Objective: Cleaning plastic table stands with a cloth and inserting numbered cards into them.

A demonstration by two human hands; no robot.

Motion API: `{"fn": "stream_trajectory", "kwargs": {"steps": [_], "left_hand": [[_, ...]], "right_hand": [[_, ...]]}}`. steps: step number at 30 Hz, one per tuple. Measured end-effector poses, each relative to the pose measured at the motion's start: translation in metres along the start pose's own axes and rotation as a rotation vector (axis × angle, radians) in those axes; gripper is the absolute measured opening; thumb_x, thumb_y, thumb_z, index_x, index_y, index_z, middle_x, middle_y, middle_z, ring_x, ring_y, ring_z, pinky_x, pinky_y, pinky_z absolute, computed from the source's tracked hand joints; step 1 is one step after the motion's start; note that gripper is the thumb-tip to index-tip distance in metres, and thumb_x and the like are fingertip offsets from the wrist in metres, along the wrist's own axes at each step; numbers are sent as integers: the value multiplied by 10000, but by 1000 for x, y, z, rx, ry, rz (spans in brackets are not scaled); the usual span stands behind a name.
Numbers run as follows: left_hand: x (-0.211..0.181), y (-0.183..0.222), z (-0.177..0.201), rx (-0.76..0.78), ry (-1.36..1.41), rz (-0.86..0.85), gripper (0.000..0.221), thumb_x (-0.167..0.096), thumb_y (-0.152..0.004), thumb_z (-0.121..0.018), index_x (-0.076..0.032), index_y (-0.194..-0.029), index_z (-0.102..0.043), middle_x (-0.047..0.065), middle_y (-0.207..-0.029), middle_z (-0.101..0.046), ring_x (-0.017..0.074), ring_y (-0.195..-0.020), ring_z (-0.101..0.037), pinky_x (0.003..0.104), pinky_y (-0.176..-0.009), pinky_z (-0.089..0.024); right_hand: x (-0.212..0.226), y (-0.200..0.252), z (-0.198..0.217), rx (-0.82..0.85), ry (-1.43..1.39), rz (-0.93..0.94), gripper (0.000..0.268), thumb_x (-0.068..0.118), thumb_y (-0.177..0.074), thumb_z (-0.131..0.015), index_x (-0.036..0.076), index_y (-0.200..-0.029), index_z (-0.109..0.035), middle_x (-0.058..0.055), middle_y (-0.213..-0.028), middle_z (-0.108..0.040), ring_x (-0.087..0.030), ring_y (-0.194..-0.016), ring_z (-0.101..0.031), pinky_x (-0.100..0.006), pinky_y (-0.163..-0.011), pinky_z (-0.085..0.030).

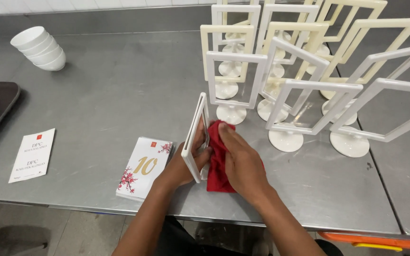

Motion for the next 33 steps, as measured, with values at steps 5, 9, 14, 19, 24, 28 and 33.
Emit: {"fn": "stream_trajectory", "kwargs": {"steps": [5,9,14,19,24,28,33], "left_hand": [[-3,-1,4,-14,-21,43,783,-174,-958,-572,-154,-1645,-197,164,-1561,-496,390,-1452,-438,535,-1205,-348],[-13,0,6,-7,11,-45,751,-95,-899,-547,-29,-1596,-278,272,-1517,-518,463,-1434,-440,585,-1184,-355],[16,1,2,-2,52,-29,755,-92,-860,-567,-32,-1580,-345,250,-1495,-556,444,-1424,-463,572,-1163,-388],[15,-2,2,-5,62,-51,748,-101,-866,-566,-34,-1579,-351,249,-1491,-560,442,-1420,-468,570,-1162,-389],[25,0,2,-14,73,-46,740,-110,-871,-565,-36,-1577,-356,249,-1486,-564,439,-1416,-474,568,-1161,-390],[31,-12,7,-16,74,-64,734,-117,-876,-564,-38,-1576,-360,249,-1482,-567,437,-1412,-478,567,-1160,-392],[149,-35,11,-18,89,-58,726,-126,-881,-563,-40,-1575,-366,249,-1478,-572,435,-1408,-483,565,-1159,-393]], "right_hand": [[32,-15,18,-247,29,148,482,-54,-1029,-463,5,-1506,-496,-213,-1571,-486,-324,-1401,-526,-367,-1148,-456],[29,-14,-11,-312,243,272,413,-24,-1038,-523,-26,-1450,-553,-234,-1509,-540,-309,-1349,-573,-342,-1121,-484],[14,-4,-31,-248,350,284,451,-33,-1014,-550,-59,-1464,-519,-274,-1499,-523,-345,-1350,-560,-366,-1122,-486],[15,-1,-12,-108,165,174,478,-83,-993,-505,-35,-1468,-527,-250,-1475,-549,-346,-1332,-567,-369,-1106,-476],[33,-12,0,-228,171,201,450,-61,-1030,-486,-31,-1478,-515,-242,-1518,-526,-334,-1359,-557,-364,-1115,-488],[27,-14,-15,-216,261,210,437,-56,-1017,-527,-51,-1454,-530,-252,-1494,-542,-331,-1334,-578,-354,-1080,-509],[22,-8,-18,-141,275,197,424,-59,-1008,-536,-65,-1432,-545,-273,-1462,-554,-353,-1299,-595,-359,-1064,-513]]}}
Point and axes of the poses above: each hand's wrist, its own y-axis away from the middle knuckle, its own z-axis out of the back of the hand, x = y × z, the point moved 7 cm from there along -y, towards the middle knuckle
